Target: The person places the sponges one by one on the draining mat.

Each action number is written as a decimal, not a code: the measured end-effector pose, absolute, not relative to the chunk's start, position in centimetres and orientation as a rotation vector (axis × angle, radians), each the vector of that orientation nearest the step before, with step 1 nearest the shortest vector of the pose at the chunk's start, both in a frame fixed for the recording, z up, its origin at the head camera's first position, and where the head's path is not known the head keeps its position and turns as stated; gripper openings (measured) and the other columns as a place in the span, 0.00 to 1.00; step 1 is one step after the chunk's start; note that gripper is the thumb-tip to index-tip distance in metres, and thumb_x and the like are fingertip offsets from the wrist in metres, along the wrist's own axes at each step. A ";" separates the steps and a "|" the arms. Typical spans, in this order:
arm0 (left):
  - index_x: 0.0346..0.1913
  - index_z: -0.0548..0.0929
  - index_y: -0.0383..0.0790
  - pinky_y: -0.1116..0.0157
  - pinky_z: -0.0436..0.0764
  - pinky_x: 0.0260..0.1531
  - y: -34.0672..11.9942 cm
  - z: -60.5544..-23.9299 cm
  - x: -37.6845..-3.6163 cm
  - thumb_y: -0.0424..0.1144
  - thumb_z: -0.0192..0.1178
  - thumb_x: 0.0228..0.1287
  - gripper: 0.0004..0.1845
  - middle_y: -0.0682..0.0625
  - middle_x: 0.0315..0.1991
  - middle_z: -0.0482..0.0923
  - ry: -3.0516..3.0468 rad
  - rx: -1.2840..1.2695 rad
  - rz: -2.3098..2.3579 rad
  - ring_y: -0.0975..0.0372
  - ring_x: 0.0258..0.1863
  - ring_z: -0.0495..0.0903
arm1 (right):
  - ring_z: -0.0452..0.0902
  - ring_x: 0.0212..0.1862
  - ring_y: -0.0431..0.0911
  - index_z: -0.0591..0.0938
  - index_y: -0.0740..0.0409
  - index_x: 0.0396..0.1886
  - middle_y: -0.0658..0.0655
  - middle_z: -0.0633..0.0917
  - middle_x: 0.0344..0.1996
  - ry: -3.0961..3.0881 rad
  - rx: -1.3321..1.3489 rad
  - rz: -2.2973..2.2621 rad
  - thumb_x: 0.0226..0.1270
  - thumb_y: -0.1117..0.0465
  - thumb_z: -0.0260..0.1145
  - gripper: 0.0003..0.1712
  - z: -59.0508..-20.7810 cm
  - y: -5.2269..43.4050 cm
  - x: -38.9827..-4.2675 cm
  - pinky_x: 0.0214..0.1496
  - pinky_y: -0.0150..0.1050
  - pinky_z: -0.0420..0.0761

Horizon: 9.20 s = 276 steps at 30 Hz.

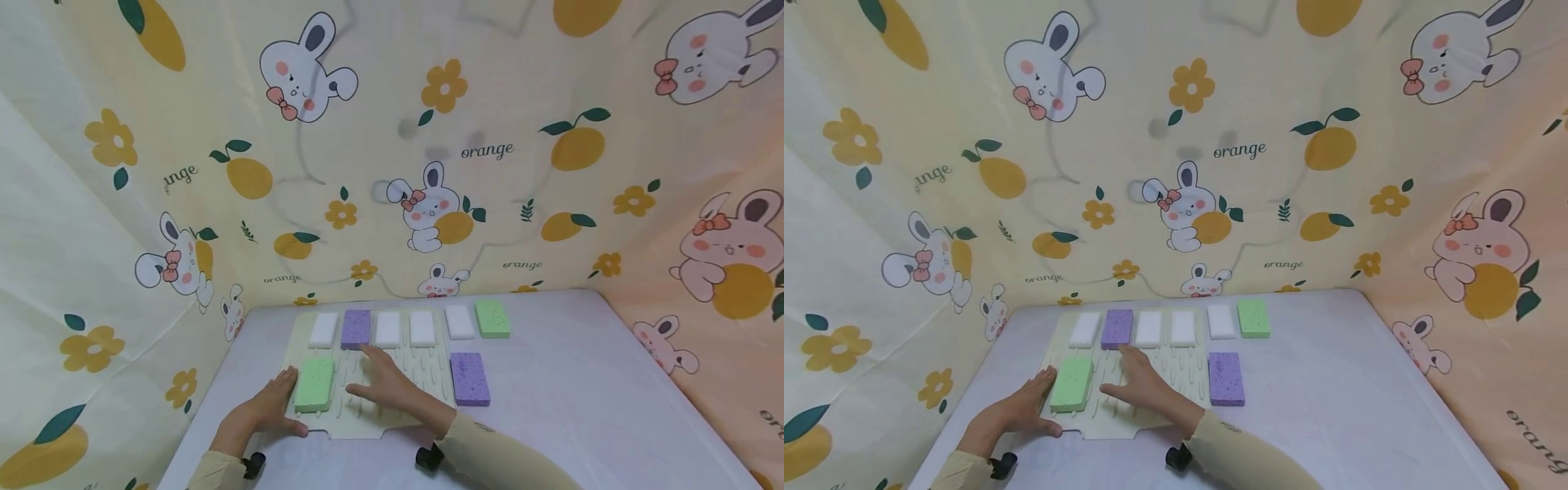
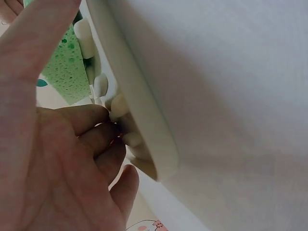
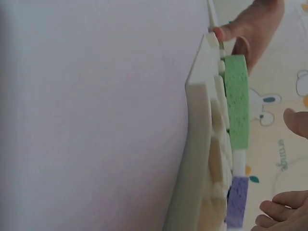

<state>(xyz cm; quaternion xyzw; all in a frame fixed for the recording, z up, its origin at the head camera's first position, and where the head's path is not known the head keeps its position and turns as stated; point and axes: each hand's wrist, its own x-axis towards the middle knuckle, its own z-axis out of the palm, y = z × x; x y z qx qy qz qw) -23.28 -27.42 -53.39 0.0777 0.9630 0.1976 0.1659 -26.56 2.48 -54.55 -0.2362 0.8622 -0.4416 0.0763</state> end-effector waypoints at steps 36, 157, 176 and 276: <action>0.83 0.58 0.28 0.36 0.60 0.81 -27.7 -54.1 -23.7 0.66 0.86 0.35 0.77 0.31 0.85 0.53 2.788 0.196 0.496 0.33 0.82 0.54 | 0.50 0.84 0.68 0.59 0.57 0.87 0.70 0.58 0.84 2.770 -0.456 -1.301 0.71 0.45 0.76 0.55 -53.6 17.5 -25.2 0.82 0.73 0.58; 0.81 0.59 0.23 0.37 0.58 0.81 -26.8 -53.2 -23.5 0.60 0.87 0.42 0.71 0.28 0.83 0.54 2.789 0.217 0.471 0.32 0.82 0.54 | 0.51 0.84 0.67 0.56 0.63 0.86 0.67 0.60 0.84 2.693 -0.682 -1.269 0.56 0.47 0.87 0.68 -54.5 17.3 -25.9 0.83 0.70 0.57; 0.82 0.59 0.23 0.39 0.58 0.82 -26.7 -53.3 -23.8 0.60 0.87 0.42 0.72 0.28 0.83 0.54 2.783 0.204 0.453 0.34 0.82 0.54 | 0.54 0.83 0.67 0.57 0.65 0.85 0.68 0.61 0.83 2.630 -0.749 -1.283 0.59 0.45 0.85 0.66 -55.0 12.6 -25.8 0.82 0.70 0.60; 0.80 0.60 0.20 0.40 0.57 0.83 -26.7 -53.2 -23.6 0.58 0.87 0.42 0.71 0.26 0.82 0.56 2.803 0.268 0.453 0.35 0.83 0.55 | 0.57 0.83 0.64 0.57 0.61 0.87 0.66 0.62 0.83 2.636 -0.824 -1.147 0.67 0.39 0.78 0.61 -54.3 9.3 -27.4 0.83 0.65 0.63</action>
